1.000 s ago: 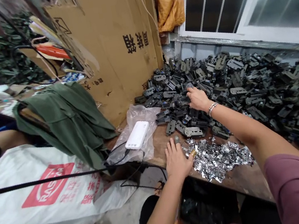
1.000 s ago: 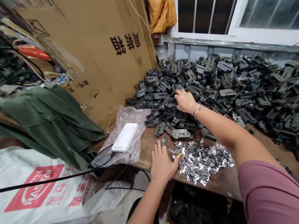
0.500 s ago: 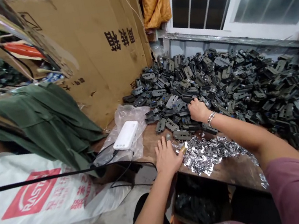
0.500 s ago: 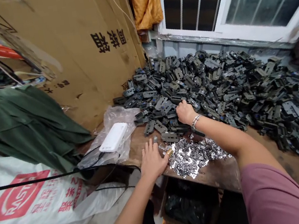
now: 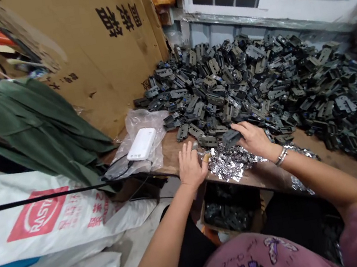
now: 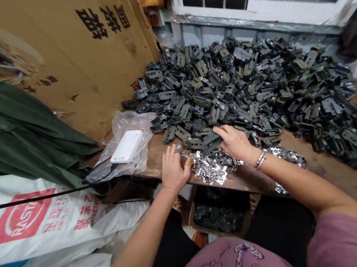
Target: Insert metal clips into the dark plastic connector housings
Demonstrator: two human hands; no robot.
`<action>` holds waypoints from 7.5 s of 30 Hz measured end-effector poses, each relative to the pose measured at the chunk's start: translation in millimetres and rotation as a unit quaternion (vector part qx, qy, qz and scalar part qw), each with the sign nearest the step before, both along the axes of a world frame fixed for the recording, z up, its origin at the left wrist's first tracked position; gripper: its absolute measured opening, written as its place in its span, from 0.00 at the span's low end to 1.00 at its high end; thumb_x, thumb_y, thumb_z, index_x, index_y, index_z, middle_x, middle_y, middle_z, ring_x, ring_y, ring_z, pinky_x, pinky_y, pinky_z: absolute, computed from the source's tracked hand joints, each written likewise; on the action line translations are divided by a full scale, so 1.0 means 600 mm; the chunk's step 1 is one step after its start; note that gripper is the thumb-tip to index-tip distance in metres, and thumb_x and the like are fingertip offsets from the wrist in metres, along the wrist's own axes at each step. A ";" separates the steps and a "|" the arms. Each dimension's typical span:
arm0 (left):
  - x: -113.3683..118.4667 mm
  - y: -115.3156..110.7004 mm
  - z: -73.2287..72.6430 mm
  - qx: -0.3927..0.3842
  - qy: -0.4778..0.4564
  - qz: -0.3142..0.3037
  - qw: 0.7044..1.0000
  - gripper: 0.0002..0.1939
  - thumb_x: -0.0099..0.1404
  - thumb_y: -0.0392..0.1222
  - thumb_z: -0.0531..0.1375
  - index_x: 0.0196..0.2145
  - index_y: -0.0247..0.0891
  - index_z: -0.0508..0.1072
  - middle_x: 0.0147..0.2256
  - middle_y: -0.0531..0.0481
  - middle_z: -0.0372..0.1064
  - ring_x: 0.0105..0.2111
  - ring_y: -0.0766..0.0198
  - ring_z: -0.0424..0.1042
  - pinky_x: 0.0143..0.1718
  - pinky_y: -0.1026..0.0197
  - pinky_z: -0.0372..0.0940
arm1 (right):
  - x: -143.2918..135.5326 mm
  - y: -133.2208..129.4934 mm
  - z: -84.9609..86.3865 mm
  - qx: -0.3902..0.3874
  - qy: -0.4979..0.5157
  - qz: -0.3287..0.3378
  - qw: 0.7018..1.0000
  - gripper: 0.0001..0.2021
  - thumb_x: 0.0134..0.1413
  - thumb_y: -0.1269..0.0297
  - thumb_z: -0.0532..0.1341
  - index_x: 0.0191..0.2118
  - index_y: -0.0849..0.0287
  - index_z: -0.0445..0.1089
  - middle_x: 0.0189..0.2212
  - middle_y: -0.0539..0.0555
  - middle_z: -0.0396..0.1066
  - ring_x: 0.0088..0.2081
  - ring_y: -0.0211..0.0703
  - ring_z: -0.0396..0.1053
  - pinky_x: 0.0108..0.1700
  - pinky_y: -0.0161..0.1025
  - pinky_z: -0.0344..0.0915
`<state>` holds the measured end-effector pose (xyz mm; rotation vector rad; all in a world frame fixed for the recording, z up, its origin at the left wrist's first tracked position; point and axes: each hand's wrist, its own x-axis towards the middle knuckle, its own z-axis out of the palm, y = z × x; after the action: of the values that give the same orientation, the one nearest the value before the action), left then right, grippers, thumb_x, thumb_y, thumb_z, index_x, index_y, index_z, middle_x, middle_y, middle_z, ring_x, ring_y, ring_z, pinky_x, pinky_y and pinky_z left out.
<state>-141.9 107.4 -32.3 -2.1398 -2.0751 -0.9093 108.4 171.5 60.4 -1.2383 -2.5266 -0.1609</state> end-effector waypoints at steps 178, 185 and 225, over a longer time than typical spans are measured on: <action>0.169 -0.218 0.100 -0.128 -0.384 -0.144 0.903 0.13 0.62 0.49 0.60 0.26 0.40 0.65 0.28 0.51 0.61 0.31 0.61 0.60 0.38 0.58 0.59 | 0.086 -0.323 -0.111 -0.232 0.395 0.027 0.888 0.06 0.61 0.66 0.59 0.38 0.57 0.75 0.31 0.54 0.76 0.33 0.40 0.74 0.35 0.38 0.71; 0.166 -0.221 0.089 -0.307 -0.643 0.020 0.701 0.23 0.62 0.60 0.52 0.27 0.37 0.70 0.21 0.50 0.65 0.21 0.63 0.65 0.23 0.60 0.62 | 0.093 -0.325 -0.123 -0.237 0.394 0.028 0.888 0.05 0.60 0.68 0.61 0.37 0.58 0.75 0.29 0.53 0.75 0.30 0.39 0.73 0.33 0.36 0.69; 0.227 -0.157 0.062 -0.275 -0.341 -0.267 0.859 0.19 0.46 0.45 0.71 0.34 0.40 0.71 0.33 0.51 0.64 0.31 0.63 0.63 0.32 0.62 0.59 | 0.158 -0.287 -0.042 -0.090 0.215 0.085 0.969 0.16 0.58 0.68 0.58 0.52 0.57 0.69 0.39 0.58 0.75 0.38 0.45 0.72 0.38 0.42 0.71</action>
<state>-5.8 13.5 4.7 -3.1787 -2.2415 -1.4440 202.9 -0.8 35.2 -0.9801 -2.2806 0.3494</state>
